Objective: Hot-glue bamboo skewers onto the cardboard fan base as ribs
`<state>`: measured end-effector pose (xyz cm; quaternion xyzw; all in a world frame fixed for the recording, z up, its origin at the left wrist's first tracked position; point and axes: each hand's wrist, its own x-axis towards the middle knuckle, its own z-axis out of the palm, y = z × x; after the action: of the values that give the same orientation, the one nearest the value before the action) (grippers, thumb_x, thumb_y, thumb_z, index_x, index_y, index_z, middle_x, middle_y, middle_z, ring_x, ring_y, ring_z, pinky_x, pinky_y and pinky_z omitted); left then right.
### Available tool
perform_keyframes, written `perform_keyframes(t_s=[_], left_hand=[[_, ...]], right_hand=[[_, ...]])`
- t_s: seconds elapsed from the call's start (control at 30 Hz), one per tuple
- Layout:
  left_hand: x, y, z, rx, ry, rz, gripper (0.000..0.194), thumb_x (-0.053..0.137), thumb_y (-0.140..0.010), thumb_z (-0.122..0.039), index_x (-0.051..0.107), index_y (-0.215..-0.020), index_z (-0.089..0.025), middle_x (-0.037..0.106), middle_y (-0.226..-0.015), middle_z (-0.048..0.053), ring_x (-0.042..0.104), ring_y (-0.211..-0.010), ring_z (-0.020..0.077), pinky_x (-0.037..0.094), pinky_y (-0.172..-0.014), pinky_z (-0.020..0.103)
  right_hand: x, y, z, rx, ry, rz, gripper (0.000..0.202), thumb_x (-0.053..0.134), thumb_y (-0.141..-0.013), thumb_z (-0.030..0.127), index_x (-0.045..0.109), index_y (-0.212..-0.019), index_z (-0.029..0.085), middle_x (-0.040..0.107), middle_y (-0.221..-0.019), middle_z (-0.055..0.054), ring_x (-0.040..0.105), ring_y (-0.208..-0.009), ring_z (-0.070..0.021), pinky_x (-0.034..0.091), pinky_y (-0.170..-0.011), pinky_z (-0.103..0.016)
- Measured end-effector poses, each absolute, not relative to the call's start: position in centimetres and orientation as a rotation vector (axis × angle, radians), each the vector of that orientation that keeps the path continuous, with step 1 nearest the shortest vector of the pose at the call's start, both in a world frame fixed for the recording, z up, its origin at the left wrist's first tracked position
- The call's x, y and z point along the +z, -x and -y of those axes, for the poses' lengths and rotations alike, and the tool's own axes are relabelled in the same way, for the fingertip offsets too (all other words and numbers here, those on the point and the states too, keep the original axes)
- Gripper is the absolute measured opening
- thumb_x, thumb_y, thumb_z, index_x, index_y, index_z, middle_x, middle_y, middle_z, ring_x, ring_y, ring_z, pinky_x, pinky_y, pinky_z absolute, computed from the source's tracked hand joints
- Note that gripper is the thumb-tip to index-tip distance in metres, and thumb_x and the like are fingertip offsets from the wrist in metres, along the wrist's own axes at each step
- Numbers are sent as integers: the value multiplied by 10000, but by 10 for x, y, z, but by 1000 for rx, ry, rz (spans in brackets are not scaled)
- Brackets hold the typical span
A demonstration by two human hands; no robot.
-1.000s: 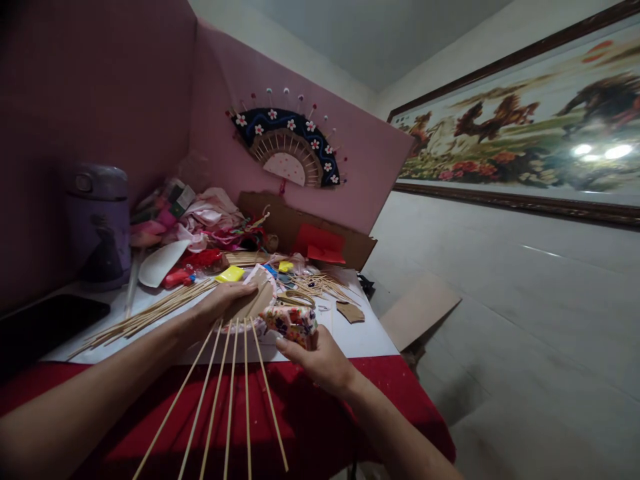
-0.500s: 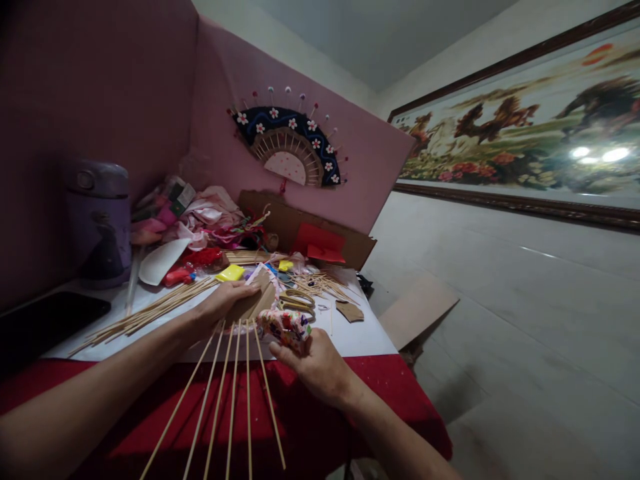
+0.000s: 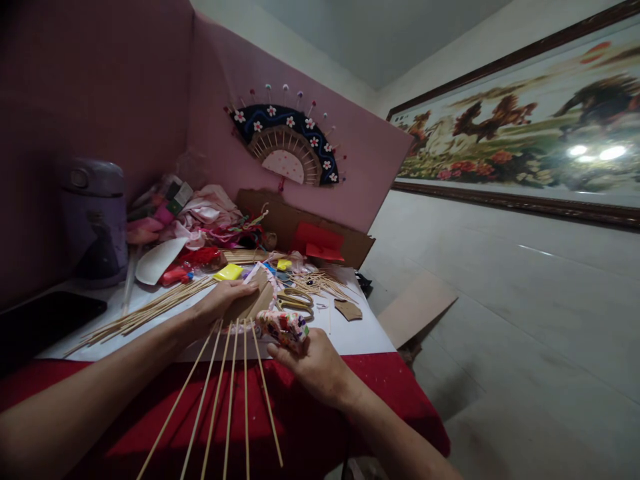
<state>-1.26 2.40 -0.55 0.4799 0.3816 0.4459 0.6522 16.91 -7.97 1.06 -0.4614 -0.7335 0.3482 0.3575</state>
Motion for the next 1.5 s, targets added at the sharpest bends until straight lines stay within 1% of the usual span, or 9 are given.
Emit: perform_keyframes(t_s=[0.13, 0.27, 0.43, 0.63, 0.8, 0.93, 1.1, 1.3, 1.5], left_hand=[[-5, 13, -23, 1015, -1103, -848, 288, 689, -615, -392, 659, -686, -114, 671, -584, 79, 581, -451, 155, 388, -423, 232], [-7, 13, -24, 1025, -1101, -850, 314, 708, -589, -407, 662, -689, -113, 674, -590, 82, 588, -461, 159, 393, -431, 232], [-10, 12, -29, 1021, -1103, -869, 361, 720, -560, -432, 672, -710, -107, 677, -600, 86, 591, -465, 168, 388, -427, 235], [-10, 12, -28, 1010, -1109, -870, 394, 718, -551, -458, 669, -724, -107, 681, -611, 88, 594, -471, 172, 398, -439, 242], [-9, 12, -26, 1016, -1104, -872, 393, 712, -564, -448, 678, -754, -105, 679, -614, 84, 588, -470, 166, 383, -435, 238], [-8, 13, -26, 1009, -1122, -886, 367, 704, -579, -443, 677, -733, -111, 668, -592, 77, 571, -453, 157, 362, -421, 232], [-6, 12, -25, 1014, -1129, -913, 297, 692, -598, -407, 661, -666, -120, 650, -550, 68, 548, -429, 146, 348, -415, 230], [-4, 13, -23, 1019, -1158, -863, 339, 692, -599, -427, 670, -706, -106, 659, -570, 75, 559, -457, 146, 361, -443, 229], [-6, 13, -24, 1012, -1160, -877, 315, 679, -623, -412, 672, -693, -106, 652, -552, 73, 544, -438, 138, 339, -428, 224]], right_hand=[[10, -170, 79, 896, 1181, 1898, 218, 593, -800, 362, 669, -917, 193, 650, -842, -33, 579, -860, -217, 452, -810, -342], [8, -172, 77, 874, 1207, 1898, 227, 610, -780, 384, 679, -880, 192, 639, -759, -28, 571, -771, -206, 464, -735, -332], [7, -173, 76, 878, 1195, 1882, 236, 620, -765, 401, 684, -865, 197, 624, -691, -19, 565, -751, -207, 463, -704, -326], [9, -171, 78, 896, 1206, 1882, 227, 622, -767, 370, 685, -895, 195, 643, -750, -22, 563, -757, -196, 457, -714, -318], [8, -173, 78, 884, 1208, 1878, 199, 633, -754, 370, 693, -847, 205, 628, -691, -16, 560, -734, -200, 455, -683, -313], [4, -177, 75, 857, 1213, 1855, 207, 642, -743, 391, 692, -829, 209, 609, -648, -10, 557, -719, -208, 456, -668, -316], [5, -179, 75, 852, 1226, 1860, 234, 637, -750, 400, 684, -856, 197, 611, -674, -12, 538, -707, -191, 452, -679, -311], [8, -180, 75, 845, 1224, 1865, 211, 636, -754, 389, 688, -840, 204, 617, -679, -11, 548, -740, -204, 449, -685, -316], [8, -181, 74, 807, 1249, 1887, 216, 638, -753, 391, 695, -836, 200, 632, -675, -13, 563, -767, -217, 454, -708, -329]])
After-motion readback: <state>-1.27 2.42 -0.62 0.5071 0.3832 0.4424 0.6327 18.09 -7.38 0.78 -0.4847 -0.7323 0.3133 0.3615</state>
